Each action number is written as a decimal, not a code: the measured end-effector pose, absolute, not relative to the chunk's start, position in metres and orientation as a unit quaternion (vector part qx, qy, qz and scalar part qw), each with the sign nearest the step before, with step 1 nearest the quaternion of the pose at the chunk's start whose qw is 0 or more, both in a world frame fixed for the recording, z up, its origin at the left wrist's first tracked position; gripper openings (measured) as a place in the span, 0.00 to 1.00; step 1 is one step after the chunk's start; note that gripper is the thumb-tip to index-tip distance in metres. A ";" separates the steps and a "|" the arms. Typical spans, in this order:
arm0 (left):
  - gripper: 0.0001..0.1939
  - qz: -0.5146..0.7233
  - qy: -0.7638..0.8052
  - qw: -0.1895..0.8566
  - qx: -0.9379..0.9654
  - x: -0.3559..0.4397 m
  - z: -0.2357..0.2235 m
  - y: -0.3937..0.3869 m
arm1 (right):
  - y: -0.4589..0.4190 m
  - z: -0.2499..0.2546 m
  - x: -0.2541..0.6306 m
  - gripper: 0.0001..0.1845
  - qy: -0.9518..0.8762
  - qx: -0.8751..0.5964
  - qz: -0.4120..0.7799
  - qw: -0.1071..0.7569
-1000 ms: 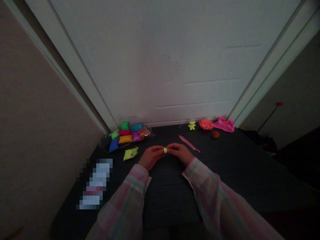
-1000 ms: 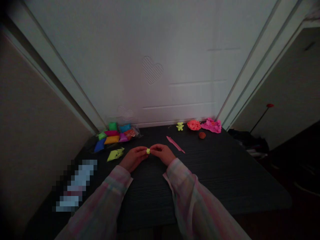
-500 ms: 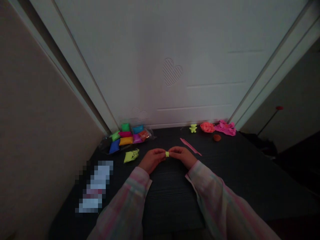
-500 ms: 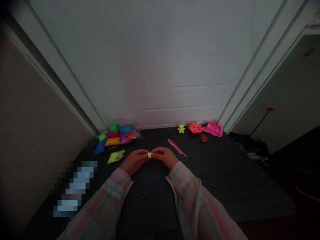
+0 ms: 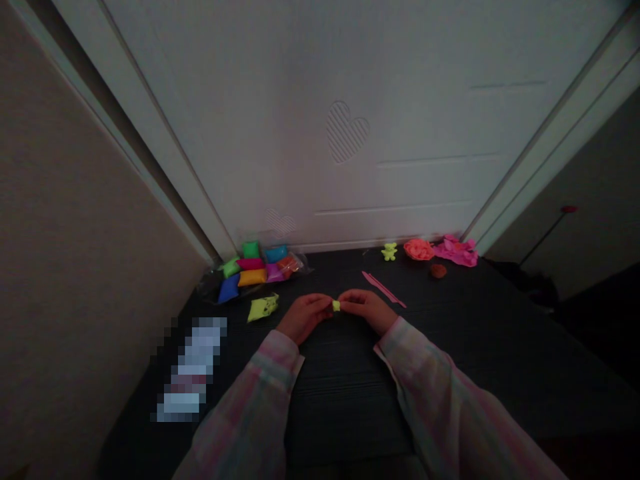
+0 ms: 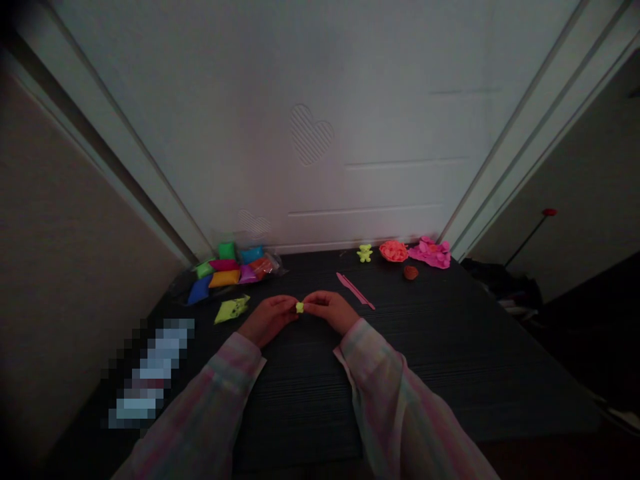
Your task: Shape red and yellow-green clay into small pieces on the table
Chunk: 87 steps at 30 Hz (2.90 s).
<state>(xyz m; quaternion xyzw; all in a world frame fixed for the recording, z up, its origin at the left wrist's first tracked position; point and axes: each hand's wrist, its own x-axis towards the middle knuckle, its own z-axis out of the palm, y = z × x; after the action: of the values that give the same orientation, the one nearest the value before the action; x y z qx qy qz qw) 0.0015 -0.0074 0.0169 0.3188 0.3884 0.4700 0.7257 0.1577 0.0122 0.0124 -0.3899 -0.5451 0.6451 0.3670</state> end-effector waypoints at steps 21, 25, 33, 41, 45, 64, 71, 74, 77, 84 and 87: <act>0.09 0.487 0.376 0.710 0.343 0.003 0.015 -0.009 | 0.010 0.006 0.154 0.11 -0.464 -0.320 0.739 0.369; 0.09 0.485 0.371 0.706 0.358 0.002 0.016 -0.009 | 0.008 0.008 0.152 0.12 -0.429 -0.315 0.764 0.365; 0.07 0.490 0.371 0.674 0.409 0.001 0.013 -0.008 | 0.007 0.011 0.153 0.12 -0.411 -0.316 0.772 0.369; 0.07 0.489 0.381 0.652 0.437 0.001 0.013 -0.007 | 0.006 0.011 0.153 0.13 -0.408 -0.315 0.778 0.359; 0.06 0.480 0.381 0.667 0.423 0.001 0.015 -0.008 | 0.006 0.011 0.152 0.12 -0.411 -0.317 0.775 0.360; 0.07 0.489 0.377 0.724 0.307 0.003 0.012 -0.007 | 0.008 0.011 0.151 0.09 -0.520 -0.382 0.630 0.431; 0.09 0.502 0.459 0.558 0.476 0.006 0.011 -0.007 | 0.010 0.009 0.151 0.10 -0.553 -0.410 0.561 0.460; 0.08 0.481 0.505 0.459 0.550 0.002 0.009 -0.006 | 0.008 0.006 0.150 0.10 -0.591 -0.425 0.518 0.448; 0.08 0.450 0.520 0.347 0.637 -0.002 0.006 -0.004 | 0.007 0.004 0.151 0.08 -0.662 -0.458 0.425 0.414; 0.05 0.337 0.514 0.179 0.768 -0.003 0.006 -0.003 | 0.007 0.000 0.151 0.05 -0.782 -0.490 0.228 0.309; 0.05 0.313 0.511 0.162 0.784 -0.002 0.007 -0.003 | 0.009 -0.003 0.151 0.05 -0.802 -0.487 0.191 0.289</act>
<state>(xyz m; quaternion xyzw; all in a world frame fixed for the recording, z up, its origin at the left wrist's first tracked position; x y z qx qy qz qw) -0.0022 -0.0031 0.0068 0.7840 0.5109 0.3130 0.1623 0.1509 0.0087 -0.0030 -0.4874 -0.8015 0.1911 0.2889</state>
